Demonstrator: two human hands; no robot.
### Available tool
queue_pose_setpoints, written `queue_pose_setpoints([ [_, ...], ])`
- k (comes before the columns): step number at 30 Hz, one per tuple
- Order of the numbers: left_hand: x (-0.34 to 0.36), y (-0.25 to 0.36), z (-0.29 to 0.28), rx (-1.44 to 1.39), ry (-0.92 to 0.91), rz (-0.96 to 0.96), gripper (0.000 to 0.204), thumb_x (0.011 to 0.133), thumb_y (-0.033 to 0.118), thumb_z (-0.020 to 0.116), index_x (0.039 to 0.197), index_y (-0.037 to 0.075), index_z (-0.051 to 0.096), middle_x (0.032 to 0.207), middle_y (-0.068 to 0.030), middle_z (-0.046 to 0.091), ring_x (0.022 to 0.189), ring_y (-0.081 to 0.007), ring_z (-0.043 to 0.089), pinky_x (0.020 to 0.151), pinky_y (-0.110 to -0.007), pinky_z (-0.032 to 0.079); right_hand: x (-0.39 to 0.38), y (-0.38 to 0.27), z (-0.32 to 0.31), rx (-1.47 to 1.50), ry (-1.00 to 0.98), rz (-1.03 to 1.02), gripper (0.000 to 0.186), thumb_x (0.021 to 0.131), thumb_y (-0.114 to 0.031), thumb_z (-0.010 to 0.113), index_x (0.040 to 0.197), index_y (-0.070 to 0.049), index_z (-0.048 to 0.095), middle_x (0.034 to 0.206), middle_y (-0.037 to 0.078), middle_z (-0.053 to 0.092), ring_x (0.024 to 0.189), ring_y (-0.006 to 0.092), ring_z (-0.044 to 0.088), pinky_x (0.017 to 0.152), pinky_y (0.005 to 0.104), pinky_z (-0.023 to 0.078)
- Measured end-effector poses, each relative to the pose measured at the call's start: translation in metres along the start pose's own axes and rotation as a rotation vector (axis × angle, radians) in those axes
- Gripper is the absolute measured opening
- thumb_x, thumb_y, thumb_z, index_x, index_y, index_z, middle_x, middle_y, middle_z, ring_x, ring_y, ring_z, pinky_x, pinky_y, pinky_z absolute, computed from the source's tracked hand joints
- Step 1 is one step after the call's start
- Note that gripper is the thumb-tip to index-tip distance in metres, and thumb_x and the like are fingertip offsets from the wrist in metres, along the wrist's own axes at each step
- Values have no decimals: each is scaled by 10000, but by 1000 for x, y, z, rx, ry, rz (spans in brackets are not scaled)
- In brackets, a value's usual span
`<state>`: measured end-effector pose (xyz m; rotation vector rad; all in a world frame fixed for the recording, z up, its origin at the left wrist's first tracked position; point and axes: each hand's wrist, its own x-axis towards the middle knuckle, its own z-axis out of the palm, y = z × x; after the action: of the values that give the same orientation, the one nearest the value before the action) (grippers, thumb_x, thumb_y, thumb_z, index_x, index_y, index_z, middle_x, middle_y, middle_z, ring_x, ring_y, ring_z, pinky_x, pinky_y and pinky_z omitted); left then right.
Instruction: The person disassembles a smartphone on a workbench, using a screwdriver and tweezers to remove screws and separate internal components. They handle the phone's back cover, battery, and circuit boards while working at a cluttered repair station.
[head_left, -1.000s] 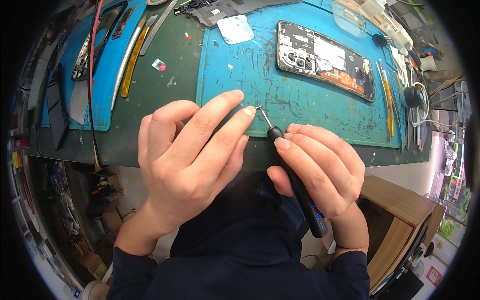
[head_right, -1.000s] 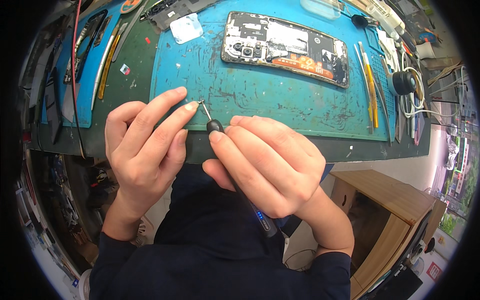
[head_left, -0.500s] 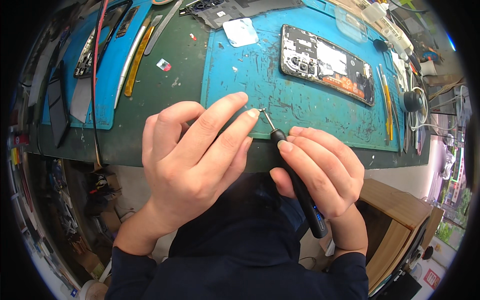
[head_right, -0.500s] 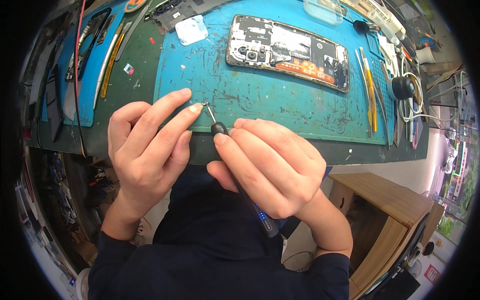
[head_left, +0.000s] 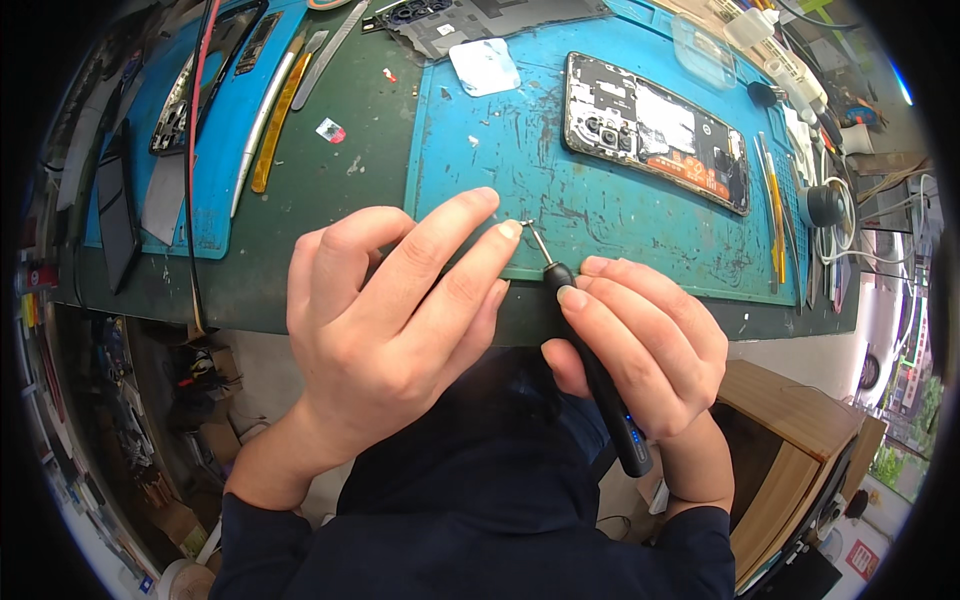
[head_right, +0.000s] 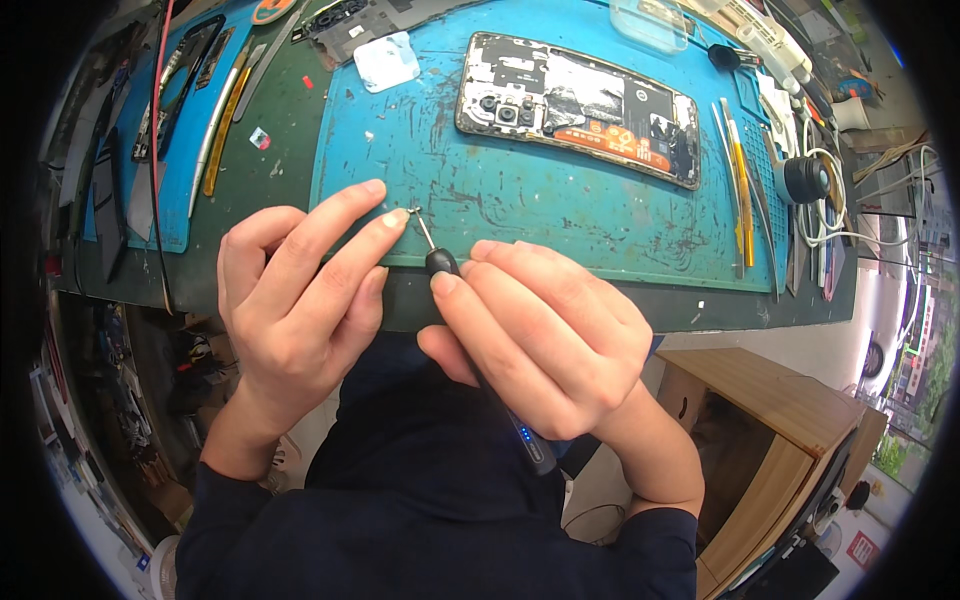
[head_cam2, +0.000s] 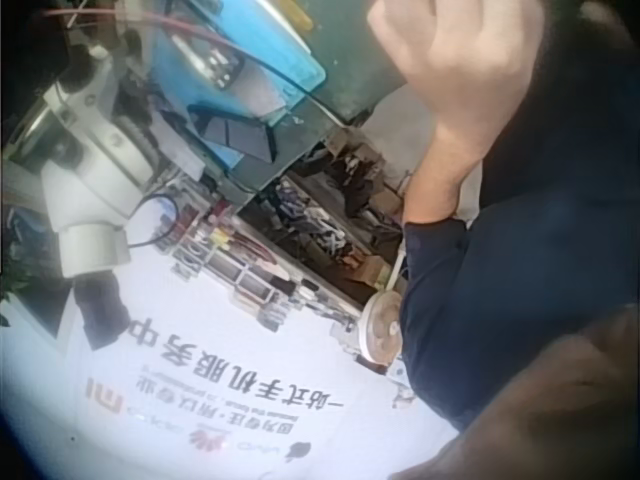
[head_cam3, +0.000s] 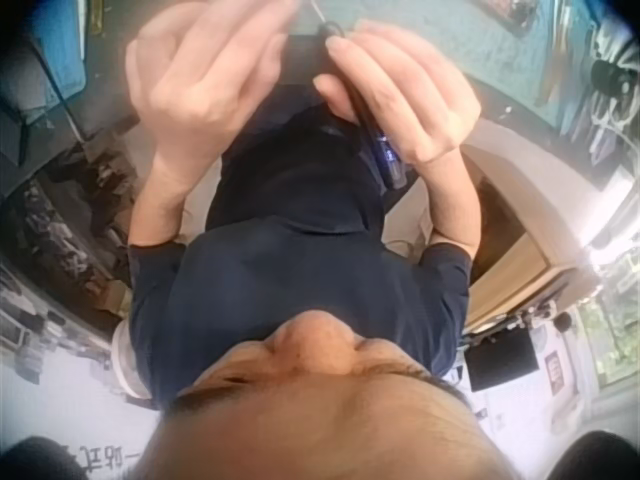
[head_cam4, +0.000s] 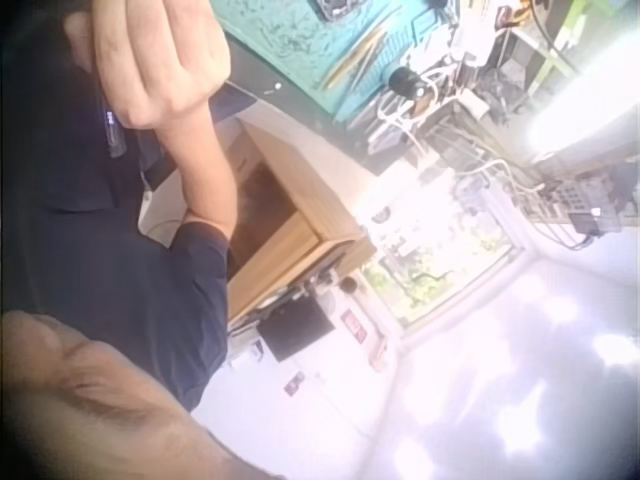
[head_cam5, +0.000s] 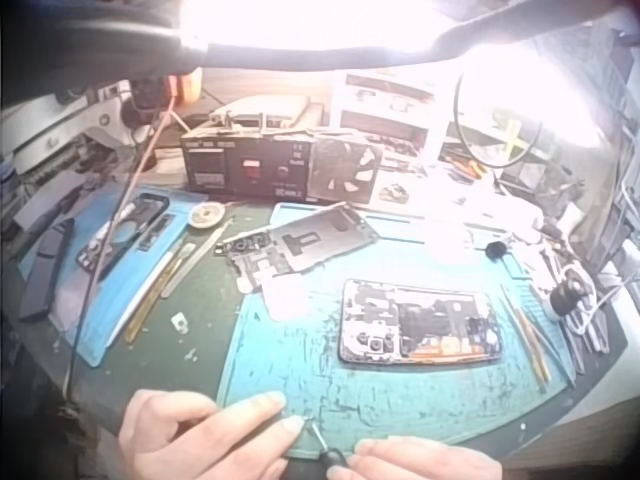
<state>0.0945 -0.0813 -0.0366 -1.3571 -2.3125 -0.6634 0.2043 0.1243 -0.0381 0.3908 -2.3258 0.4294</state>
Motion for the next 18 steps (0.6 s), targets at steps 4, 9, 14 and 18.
queue_pose_setpoints([
  [4, 0, 0, 1, 2, 2, 3, 321, 891, 114, 786, 1204, 99, 857, 1334, -27, 796, 998, -237, 591, 910, -353, 503, -1, 0, 0, -2, 3, 2, 211, 975, -219, 849, 1004, -10, 838, 909, 92, 787, 867, 267, 812, 749, 375, 703],
  [9, 0, 0, 0, 3, -2, 3, 320, 894, 117, 786, 1206, 99, 857, 1333, -26, 797, 997, -235, 590, 910, -352, 502, 0, -1, -1, -5, -10, 2, 209, 976, -220, 848, 1008, -14, 837, 915, 91, 789, 874, 267, 812, 756, 376, 704],
  [14, 0, 0, 0, 7, -3, 1, 318, 897, 120, 786, 1207, 98, 857, 1335, -26, 796, 999, -235, 591, 910, -352, 502, 0, 0, 0, -4, -5, 3, 211, 976, -224, 850, 1011, -16, 837, 921, 89, 790, 881, 266, 812, 758, 377, 704],
  [18, 0, 1, 0, 5, -6, -1, 317, 898, 118, 787, 1206, 96, 857, 1338, -27, 795, 1002, -235, 591, 911, -351, 502, -1, 0, 0, -5, -7, 4, 212, 975, -225, 850, 1010, -16, 837, 921, 89, 790, 881, 265, 812, 761, 377, 705],
])
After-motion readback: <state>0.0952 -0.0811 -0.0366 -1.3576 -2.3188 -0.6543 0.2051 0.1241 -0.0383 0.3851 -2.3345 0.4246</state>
